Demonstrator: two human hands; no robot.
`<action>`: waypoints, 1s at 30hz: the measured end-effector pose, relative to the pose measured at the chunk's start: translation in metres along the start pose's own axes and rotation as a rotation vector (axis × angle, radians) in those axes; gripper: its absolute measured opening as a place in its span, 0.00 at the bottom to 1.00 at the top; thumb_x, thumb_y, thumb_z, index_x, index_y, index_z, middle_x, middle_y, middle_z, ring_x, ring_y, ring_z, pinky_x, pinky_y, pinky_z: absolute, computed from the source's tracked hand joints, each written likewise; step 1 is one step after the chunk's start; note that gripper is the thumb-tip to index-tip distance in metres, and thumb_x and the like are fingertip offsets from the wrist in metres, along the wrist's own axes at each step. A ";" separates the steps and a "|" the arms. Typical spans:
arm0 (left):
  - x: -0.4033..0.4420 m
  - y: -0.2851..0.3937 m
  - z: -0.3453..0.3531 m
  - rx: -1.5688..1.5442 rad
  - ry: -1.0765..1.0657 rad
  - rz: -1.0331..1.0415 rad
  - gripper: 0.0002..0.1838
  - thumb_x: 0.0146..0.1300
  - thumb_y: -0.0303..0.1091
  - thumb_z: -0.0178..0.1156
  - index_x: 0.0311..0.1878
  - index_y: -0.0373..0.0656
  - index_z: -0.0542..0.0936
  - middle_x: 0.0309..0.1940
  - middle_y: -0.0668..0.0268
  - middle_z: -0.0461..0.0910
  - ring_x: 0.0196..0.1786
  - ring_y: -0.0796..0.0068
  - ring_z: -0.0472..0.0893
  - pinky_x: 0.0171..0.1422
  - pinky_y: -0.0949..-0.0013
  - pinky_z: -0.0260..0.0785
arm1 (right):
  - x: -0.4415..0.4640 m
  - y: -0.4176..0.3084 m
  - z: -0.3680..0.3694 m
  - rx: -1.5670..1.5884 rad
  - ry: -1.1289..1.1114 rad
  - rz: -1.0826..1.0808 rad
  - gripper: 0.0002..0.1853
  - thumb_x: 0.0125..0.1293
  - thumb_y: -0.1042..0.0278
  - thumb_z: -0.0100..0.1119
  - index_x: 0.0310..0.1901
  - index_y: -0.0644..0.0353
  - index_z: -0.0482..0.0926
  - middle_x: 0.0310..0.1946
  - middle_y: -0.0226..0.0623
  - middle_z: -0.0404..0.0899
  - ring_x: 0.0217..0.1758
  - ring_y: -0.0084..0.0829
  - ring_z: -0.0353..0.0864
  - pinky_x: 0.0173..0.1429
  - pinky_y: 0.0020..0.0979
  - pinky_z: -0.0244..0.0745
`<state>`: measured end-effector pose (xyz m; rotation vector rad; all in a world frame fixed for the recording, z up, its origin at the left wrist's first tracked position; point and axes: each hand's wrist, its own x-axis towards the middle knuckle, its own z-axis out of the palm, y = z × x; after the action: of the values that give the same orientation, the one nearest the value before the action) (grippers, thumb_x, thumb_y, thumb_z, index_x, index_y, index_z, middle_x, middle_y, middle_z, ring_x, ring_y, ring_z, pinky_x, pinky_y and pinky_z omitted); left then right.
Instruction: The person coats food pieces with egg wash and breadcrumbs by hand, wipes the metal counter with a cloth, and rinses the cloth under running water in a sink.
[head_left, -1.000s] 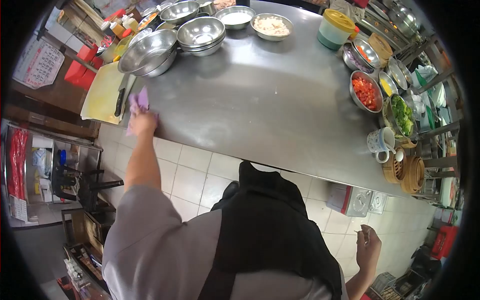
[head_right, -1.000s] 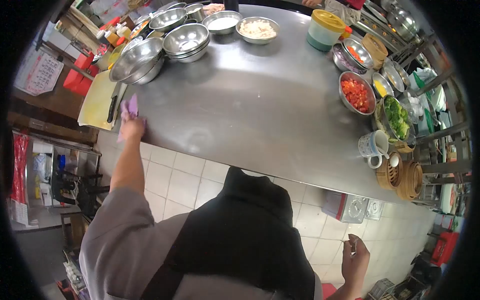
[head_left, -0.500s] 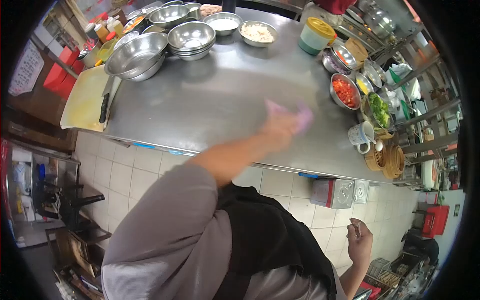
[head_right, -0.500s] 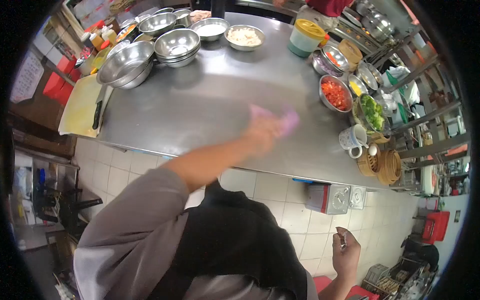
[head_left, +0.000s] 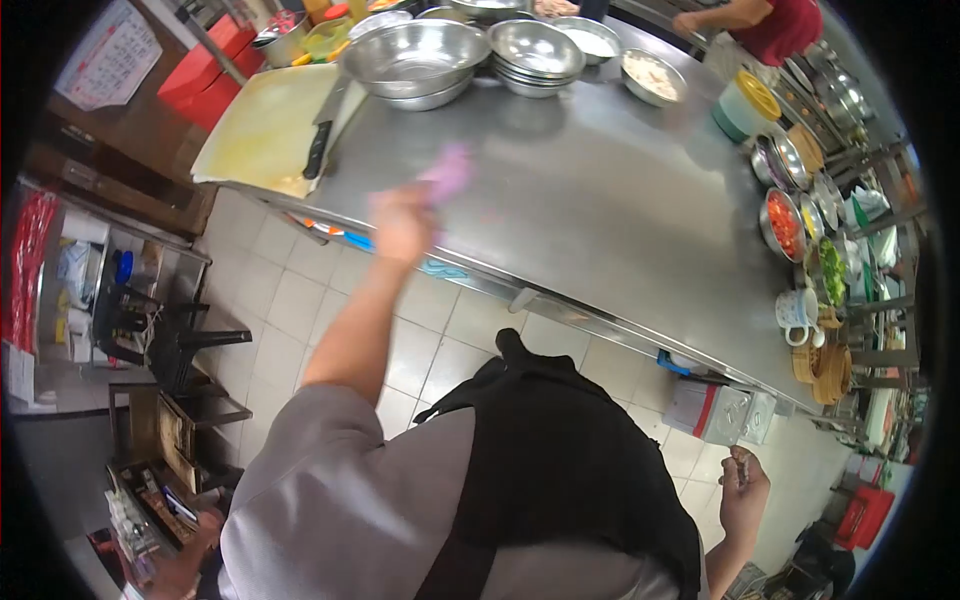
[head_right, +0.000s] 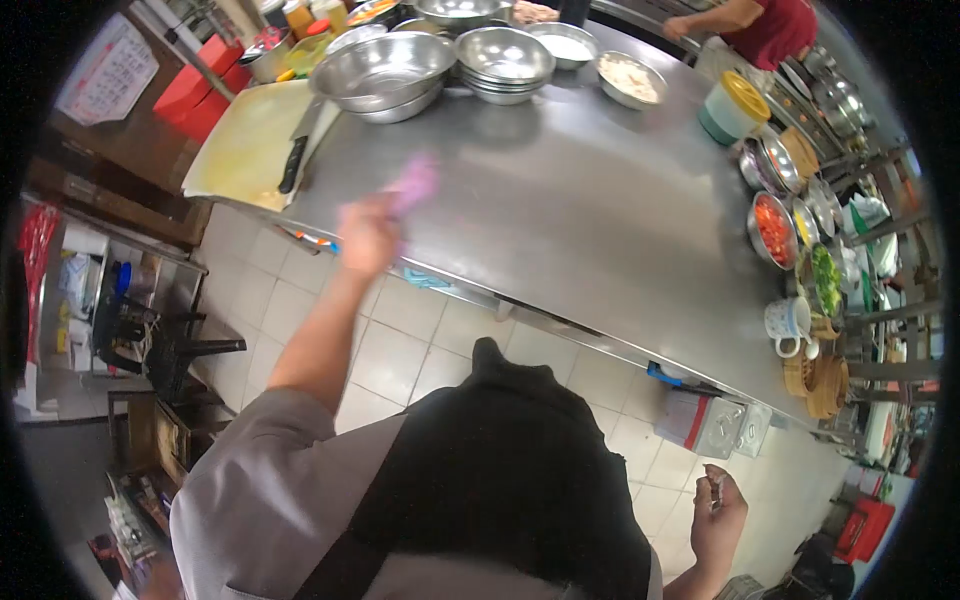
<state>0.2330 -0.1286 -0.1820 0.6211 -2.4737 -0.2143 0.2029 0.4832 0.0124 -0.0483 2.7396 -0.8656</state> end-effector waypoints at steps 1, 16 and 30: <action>-0.003 -0.039 -0.031 0.153 -0.100 -0.237 0.19 0.53 0.32 0.60 0.51 0.44 0.84 0.38 0.53 0.85 0.43 0.51 0.83 0.47 0.51 0.75 | 0.003 -0.004 0.003 0.004 0.002 -0.028 0.12 0.70 0.72 0.60 0.51 0.70 0.81 0.30 0.33 0.81 0.30 0.19 0.74 0.36 0.25 0.71; 0.075 -0.024 0.026 0.246 -0.159 -0.303 0.30 0.69 0.43 0.53 0.74 0.49 0.66 0.73 0.50 0.62 0.73 0.47 0.63 0.73 0.40 0.54 | -0.002 -0.070 0.022 -0.070 0.015 -0.120 0.11 0.69 0.74 0.60 0.49 0.70 0.81 0.30 0.33 0.80 0.31 0.20 0.75 0.37 0.25 0.72; 0.234 0.246 0.214 -0.097 -0.166 -0.263 0.39 0.63 0.41 0.59 0.77 0.44 0.59 0.76 0.54 0.60 0.78 0.54 0.58 0.79 0.44 0.47 | -0.044 0.016 -0.012 -0.151 0.174 0.316 0.12 0.65 0.74 0.61 0.47 0.70 0.82 0.30 0.45 0.84 0.32 0.32 0.83 0.39 0.32 0.77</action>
<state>-0.1531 -0.0207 -0.1733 0.9192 -2.5143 -0.5036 0.2431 0.5083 0.0232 0.4380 2.8561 -0.5995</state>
